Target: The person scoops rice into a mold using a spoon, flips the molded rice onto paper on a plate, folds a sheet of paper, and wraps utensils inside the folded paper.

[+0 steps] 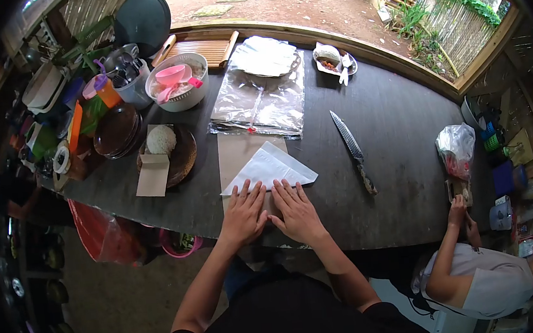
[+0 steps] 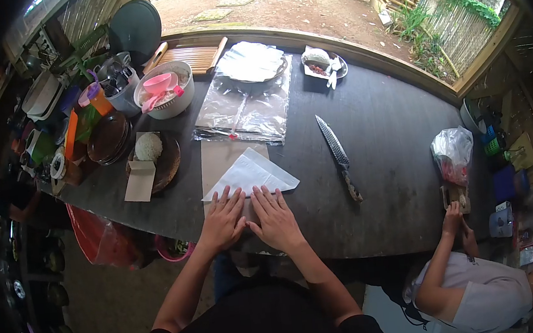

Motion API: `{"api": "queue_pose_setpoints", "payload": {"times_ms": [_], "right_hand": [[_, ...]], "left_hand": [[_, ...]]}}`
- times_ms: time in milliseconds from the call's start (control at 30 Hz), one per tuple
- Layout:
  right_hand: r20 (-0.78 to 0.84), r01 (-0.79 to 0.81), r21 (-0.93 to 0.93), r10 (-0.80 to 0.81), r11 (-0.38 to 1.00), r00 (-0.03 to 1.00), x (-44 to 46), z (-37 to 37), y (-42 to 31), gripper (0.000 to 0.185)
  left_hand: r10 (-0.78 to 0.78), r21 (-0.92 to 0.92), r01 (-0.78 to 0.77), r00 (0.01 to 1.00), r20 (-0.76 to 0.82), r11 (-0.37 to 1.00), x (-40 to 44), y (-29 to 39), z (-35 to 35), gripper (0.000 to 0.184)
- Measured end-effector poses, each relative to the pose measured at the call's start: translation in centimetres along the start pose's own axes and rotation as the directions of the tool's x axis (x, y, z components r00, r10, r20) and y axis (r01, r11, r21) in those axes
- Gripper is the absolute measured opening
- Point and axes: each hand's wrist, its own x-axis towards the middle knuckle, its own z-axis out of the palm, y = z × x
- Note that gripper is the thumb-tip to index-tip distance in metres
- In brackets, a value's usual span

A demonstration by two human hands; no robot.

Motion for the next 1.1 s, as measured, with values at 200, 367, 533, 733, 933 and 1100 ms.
{"api": "queue_pose_setpoints", "payload": {"times_ms": [200, 367, 533, 733, 933, 1100], "right_hand": [[-0.016, -0.046, -0.027, 0.046, 0.999, 0.999, -0.7, -0.2, 0.8, 0.071], [-0.011, -0.104, -0.060, 0.103, 0.993, 0.995, -1.5, -0.7, 2.0, 0.074], [-0.026, -0.151, -0.074, 0.150, 0.986, 0.988, -2.0, -1.2, 2.4, 0.076], [-0.026, -0.204, -0.069, 0.203, 0.977, 0.979, -1.6, -1.3, 2.0, 0.074], [-0.169, -0.237, -0.126, 0.215, 0.963, 0.962, -1.2, -1.2, 1.6, 0.057], [-0.324, -0.216, 0.086, 0.232, 0.973, 0.917, 1.0, -1.2, 1.9, 0.032]], "left_hand": [[-0.013, 0.027, 0.013, 1.000, -0.013, 1.000, -0.8, -0.4, 0.2, 0.063], [-0.037, 0.045, 0.037, 0.999, -0.016, 0.998, -1.5, -0.8, -0.8, 0.062], [-0.091, 0.049, 0.092, 0.995, -0.030, 0.995, -2.2, -1.4, -1.3, 0.062], [-0.154, 0.014, 0.155, 0.988, -0.021, 0.988, -3.1, -2.0, -2.3, 0.071], [-0.188, 0.015, 0.188, 0.982, -0.020, 0.982, -4.1, -3.0, -3.2, 0.074], [-0.173, -0.068, 0.166, 0.978, -0.113, 0.984, -3.8, -3.6, -4.9, 0.067]]}}
